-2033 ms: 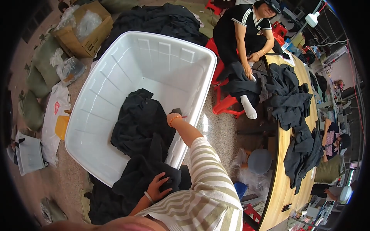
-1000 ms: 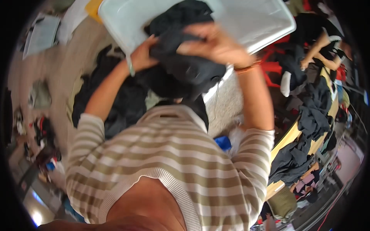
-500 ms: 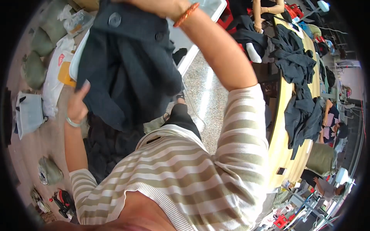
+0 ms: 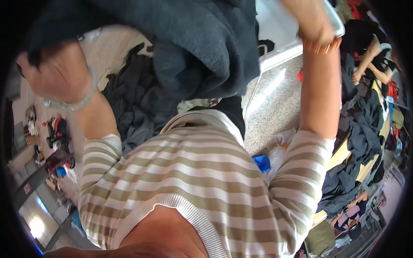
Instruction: Trimming loose threads from garments using scissors and sorting them.
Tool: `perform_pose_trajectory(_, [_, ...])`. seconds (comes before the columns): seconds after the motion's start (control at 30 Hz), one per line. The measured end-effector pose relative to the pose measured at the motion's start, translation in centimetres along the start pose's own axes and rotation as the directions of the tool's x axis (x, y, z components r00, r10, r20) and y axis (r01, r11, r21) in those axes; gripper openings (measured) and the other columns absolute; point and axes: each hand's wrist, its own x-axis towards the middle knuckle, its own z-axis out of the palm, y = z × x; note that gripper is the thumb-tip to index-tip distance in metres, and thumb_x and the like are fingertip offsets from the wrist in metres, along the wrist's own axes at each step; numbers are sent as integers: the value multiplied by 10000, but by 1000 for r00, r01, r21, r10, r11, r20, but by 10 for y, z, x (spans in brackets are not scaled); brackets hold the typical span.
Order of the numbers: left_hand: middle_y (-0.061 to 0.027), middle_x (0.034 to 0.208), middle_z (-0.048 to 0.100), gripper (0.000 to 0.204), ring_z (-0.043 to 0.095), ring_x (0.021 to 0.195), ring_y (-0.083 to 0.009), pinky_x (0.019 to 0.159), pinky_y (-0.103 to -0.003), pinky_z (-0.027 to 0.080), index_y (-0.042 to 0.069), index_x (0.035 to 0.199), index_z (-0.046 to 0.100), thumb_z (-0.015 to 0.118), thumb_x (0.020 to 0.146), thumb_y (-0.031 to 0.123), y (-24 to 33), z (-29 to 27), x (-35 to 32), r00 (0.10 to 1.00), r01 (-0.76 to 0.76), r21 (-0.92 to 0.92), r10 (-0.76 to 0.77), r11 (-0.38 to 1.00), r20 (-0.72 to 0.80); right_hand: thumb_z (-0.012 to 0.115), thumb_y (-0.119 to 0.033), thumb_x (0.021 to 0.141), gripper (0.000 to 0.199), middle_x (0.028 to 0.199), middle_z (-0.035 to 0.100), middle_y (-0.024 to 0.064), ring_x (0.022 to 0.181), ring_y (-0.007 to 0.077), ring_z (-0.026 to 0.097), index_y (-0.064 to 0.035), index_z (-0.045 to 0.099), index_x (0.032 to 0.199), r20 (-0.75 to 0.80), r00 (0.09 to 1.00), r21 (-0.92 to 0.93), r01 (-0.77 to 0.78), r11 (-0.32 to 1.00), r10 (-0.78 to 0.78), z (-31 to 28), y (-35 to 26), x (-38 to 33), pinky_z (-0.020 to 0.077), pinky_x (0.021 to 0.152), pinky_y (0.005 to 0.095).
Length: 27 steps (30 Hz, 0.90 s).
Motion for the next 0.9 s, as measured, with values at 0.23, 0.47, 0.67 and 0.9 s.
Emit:
perform_pose_trajectory(0.23, [-137, 1347, 505, 396, 433, 1280, -309, 1104, -489, 280, 31, 1259, 531, 473, 964, 289, 14, -42, -99, 907, -89, 212, 167, 973, -386, 836, -322, 630, 953, 1371, 437, 173, 1196, 356, 467, -99, 354, 1422, 316, 878, -317, -258, 912, 358, 133, 69, -189, 368, 1014, 432])
perform_pose_trajectory(0.47, [-194, 1360, 472, 394, 421, 1287, -344, 1132, -514, 228, -29, 1239, 527, 505, 939, 225, 10, -38, -84, 947, -48, 67, 67, 997, -313, 623, -79, 790, 401, 1031, 630, 146, 907, 210, 601, -44, 591, 1189, 368, 722, -311, -498, 809, 586, 172, 142, -238, 467, 834, 315])
perform_pose_trajectory(0.67, [-189, 1339, 495, 406, 461, 1249, -341, 1106, -508, 286, -24, 1228, 534, 498, 937, 256, 50, -47, -72, 977, -51, 270, 105, 962, -188, 633, -158, 876, 314, 1003, 674, 73, 893, 136, 617, 13, 621, 1139, 114, 894, 429, -438, 790, 433, 62, 160, -175, 485, 813, 255])
perform_pose_trajectory(0.9, [-172, 1289, 525, 459, 479, 1209, -327, 1045, -502, 362, 0, 1205, 526, 402, 962, 370, 106, -95, -74, 966, -59, 221, 112, 973, -234, 688, -318, 831, 533, 1151, 598, 198, 1006, 287, 599, -16, 547, 1248, 57, 753, -491, -551, 675, 656, 44, 181, -55, 472, 871, 316])
